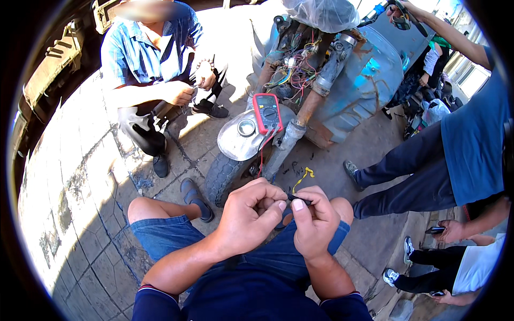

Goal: The person is repairing the electrical wiring of a scooter. They use electrical tape to insulate and secure connections within the exposed wiring harness under the seat area. A multimeter is visible on the scooter's body, suggesting diagnostic work is also part of the process.

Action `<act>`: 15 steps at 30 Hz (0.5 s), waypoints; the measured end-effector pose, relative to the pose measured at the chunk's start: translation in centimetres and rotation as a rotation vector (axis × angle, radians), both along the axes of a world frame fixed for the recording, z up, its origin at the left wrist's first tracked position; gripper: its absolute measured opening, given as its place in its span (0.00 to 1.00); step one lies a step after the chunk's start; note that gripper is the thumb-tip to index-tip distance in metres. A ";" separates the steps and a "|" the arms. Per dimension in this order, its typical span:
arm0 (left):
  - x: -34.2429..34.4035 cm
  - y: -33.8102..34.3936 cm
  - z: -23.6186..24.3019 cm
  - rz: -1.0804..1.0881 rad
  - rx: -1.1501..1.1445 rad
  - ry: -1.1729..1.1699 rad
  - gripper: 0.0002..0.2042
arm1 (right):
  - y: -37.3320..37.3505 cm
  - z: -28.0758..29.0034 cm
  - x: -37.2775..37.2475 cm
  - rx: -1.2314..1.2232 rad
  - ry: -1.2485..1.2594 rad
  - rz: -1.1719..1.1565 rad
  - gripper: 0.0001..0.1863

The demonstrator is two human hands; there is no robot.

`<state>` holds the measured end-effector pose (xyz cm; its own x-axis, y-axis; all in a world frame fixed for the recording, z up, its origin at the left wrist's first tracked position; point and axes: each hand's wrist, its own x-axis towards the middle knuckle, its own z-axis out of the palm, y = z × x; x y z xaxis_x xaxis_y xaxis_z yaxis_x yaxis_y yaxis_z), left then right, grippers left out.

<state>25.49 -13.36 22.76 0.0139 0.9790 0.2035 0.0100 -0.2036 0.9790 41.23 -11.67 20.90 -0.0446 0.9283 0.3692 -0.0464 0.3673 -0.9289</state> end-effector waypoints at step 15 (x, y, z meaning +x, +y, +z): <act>0.1 0.2 0.1 0.059 0.019 0.082 0.01 | -0.5 -0.1 0.0 0.130 -0.147 -0.005 0.04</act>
<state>25.63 -13.19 22.86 -0.0264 0.9746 0.2225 0.1028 -0.2187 0.9704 41.18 -12.12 20.77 -0.1027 0.8735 0.4759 0.0880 0.4845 -0.8703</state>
